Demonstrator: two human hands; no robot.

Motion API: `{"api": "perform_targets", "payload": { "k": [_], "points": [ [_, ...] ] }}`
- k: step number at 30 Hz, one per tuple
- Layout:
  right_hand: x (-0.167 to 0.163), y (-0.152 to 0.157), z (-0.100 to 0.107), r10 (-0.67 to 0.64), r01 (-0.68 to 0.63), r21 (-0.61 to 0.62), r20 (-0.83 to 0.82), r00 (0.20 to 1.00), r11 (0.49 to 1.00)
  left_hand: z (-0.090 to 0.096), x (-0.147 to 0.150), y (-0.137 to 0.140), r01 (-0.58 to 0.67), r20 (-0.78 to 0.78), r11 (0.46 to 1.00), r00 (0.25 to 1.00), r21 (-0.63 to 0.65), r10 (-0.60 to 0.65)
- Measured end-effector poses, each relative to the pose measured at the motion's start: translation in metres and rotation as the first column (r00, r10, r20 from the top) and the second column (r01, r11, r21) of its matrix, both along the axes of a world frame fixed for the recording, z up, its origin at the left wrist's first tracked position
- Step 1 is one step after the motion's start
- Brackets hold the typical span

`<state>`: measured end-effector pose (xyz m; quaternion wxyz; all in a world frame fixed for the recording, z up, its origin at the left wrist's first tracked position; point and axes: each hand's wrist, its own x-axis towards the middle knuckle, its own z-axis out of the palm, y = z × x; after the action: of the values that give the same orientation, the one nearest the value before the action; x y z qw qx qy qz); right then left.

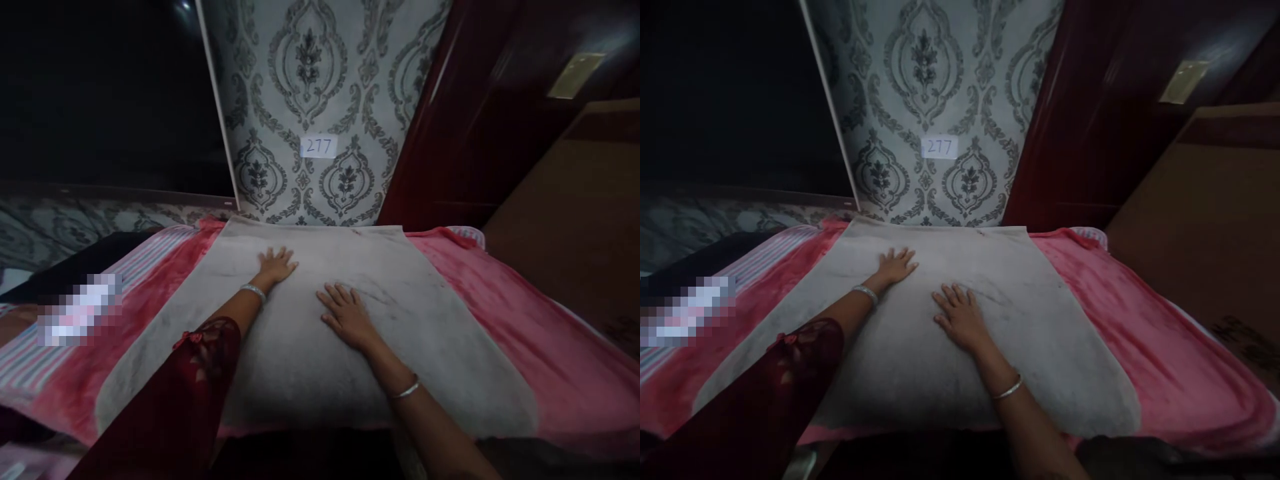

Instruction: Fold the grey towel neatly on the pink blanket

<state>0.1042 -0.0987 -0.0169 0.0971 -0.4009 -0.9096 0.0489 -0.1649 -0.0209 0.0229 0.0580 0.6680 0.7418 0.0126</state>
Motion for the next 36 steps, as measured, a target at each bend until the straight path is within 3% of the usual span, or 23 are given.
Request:
{"api": "perform_targets", "payload": {
  "k": [2,4,5,7,9,11,13,15,17,20,22,23,25,27,29,30,31,34,36],
  "points": [
    [0.001,0.002,0.001,-0.005,0.004,-0.016,-0.04,0.999,1.0,0.003,0.007,0.009,-0.12,-0.004,0.993,0.993,0.005,0.12],
    [0.003,0.004,0.002,-0.087,0.087,-0.009,-0.103,0.991,0.996,0.004,0.023,0.013,-0.107,0.002,0.994,0.994,0.011,0.107],
    [0.004,0.005,0.003,-0.164,0.166,-0.001,-0.14,0.976,0.986,0.003,0.034,0.013,-0.043,0.008,0.999,0.999,0.012,0.043],
    [0.006,0.006,0.005,-0.33,0.338,0.006,-0.205,0.922,0.941,-0.001,0.056,0.01,0.198,0.024,0.98,0.98,0.002,-0.198],
    [0.008,0.007,0.005,-0.413,0.421,-0.008,-0.218,0.884,0.907,-0.006,0.075,0.009,0.46,0.045,0.888,0.887,-0.007,-0.46],
    [0.009,0.007,0.005,-0.404,0.407,-0.023,-0.186,0.896,0.913,-0.008,0.085,0.014,0.579,0.046,0.815,0.815,-0.012,-0.578],
    [0.009,0.007,0.005,-0.375,0.374,-0.034,-0.154,0.914,0.927,-0.007,0.083,0.026,0.493,0.025,0.87,0.87,-0.019,-0.493],
    [0.009,0.007,0.005,-0.373,0.371,-0.043,-0.144,0.917,0.928,-0.003,0.074,0.042,0.325,0.004,0.945,0.946,-0.022,-0.325],
    [0.009,0.007,0.004,-0.384,0.382,-0.043,-0.158,0.91,0.923,0.001,0.065,0.057,0.16,-0.006,0.987,0.987,-0.011,-0.16],
    [0.009,0.008,0.003,-0.387,0.39,-0.032,-0.216,0.896,0.92,0.006,0.065,0.072,-0.085,-0.02,0.996,0.996,0.008,0.085],
    [0.009,0.01,0.002,-0.389,0.397,-0.026,-0.272,0.88,0.917,0.007,0.077,0.073,-0.107,-0.025,0.994,0.994,0.023,0.108],
    [0.009,0.01,0.002,-0.394,0.407,-0.024,-0.304,0.867,0.913,0.007,0.085,0.071,-0.043,-0.023,0.999,0.999,0.028,0.044],
    [0.009,0.012,0.004,-0.403,0.427,-0.022,-0.377,0.834,0.904,0.004,0.103,0.065,0.226,-0.017,0.974,0.974,0.007,-0.225],
    [0.01,0.013,0.007,-0.405,0.44,-0.027,-0.445,0.799,0.898,0.0,0.118,0.058,0.529,0.0,0.848,0.848,-0.031,-0.53],
    [0.012,0.013,0.009,-0.41,0.448,-0.042,-0.484,0.773,0.893,-0.005,0.128,0.053,0.675,0.009,0.737,0.738,-0.034,-0.675],
    [0.013,0.013,0.01,-0.416,0.452,-0.051,-0.492,0.765,0.891,-0.007,0.131,0.053,0.678,0.0,0.735,0.735,-0.014,-0.678],
    [0.013,0.012,0.011,-0.424,0.458,-0.059,-0.496,0.758,0.887,-0.008,0.132,0.053,0.632,-0.018,0.775,0.775,0.02,-0.631],
    [0.014,0.011,0.01,-0.439,0.469,-0.075,-0.505,0.743,0.88,-0.009,0.133,0.055,0.333,-0.069,0.934,0.943,0.131,-0.327],
    [0.015,0.011,0.01,-0.432,0.46,-0.076,-0.502,0.749,0.885,-0.009,0.133,0.055,0.156,-0.078,0.967,0.987,0.203,-0.142]
  ]
}}
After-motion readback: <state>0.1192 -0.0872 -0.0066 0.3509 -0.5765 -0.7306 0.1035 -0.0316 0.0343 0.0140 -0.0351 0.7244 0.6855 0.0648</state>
